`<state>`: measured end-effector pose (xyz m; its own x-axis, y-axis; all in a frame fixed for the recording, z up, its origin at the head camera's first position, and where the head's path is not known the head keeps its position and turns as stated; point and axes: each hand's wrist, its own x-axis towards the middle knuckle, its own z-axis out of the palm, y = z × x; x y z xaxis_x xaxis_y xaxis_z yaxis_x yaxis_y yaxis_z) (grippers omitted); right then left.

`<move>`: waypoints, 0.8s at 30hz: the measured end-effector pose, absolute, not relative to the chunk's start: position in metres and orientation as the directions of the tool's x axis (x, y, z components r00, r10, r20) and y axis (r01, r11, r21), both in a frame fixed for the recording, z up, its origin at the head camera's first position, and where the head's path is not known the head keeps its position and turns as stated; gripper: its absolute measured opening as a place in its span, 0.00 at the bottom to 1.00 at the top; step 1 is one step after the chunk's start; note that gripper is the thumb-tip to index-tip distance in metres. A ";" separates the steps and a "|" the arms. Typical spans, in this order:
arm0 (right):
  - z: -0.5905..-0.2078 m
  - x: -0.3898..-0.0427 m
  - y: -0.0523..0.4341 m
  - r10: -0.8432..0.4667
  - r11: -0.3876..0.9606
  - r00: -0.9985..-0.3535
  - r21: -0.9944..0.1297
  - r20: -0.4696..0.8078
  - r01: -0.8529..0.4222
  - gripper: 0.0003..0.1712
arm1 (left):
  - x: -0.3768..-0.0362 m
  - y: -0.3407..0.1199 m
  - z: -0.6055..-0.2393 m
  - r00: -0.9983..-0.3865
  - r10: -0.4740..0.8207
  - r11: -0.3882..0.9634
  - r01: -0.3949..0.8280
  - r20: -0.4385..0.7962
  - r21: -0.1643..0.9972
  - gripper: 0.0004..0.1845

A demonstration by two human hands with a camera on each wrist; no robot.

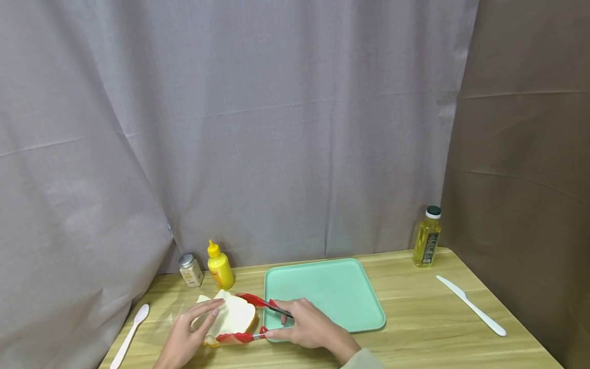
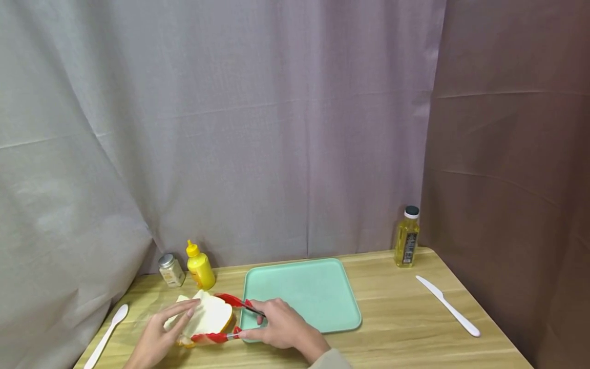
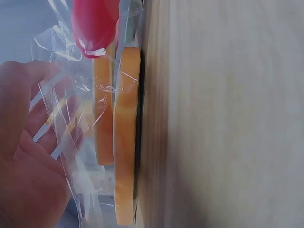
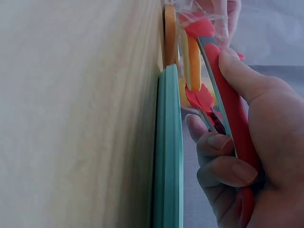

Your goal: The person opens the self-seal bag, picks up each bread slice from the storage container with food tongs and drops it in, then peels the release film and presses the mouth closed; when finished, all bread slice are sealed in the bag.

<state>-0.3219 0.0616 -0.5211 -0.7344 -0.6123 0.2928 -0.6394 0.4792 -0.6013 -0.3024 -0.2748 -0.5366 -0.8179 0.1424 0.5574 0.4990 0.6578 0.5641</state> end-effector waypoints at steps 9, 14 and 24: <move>-0.518 -0.316 0.052 -0.605 0.493 -0.754 -0.623 0.257 -0.608 0.33 | -0.303 -0.274 -0.534 -0.829 0.160 0.667 0.491 0.536 0.561 0.14; -0.519 -0.317 0.049 -0.622 0.485 -0.745 -0.628 0.242 -0.609 0.36 | -0.301 -0.275 -0.533 -0.836 0.170 0.659 0.490 0.522 0.570 0.14; -0.527 -0.319 0.038 -0.616 0.438 -0.739 -0.661 0.273 -0.609 0.39 | -0.297 -0.273 -0.532 -0.843 0.170 0.635 0.490 0.511 0.597 0.15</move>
<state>-0.3195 0.0383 -0.5268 -0.7388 -0.6160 0.2733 -0.6095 0.4378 -0.6610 -0.2969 -0.2733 -0.5317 -0.8428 0.1703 0.5105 0.4901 0.6348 0.5974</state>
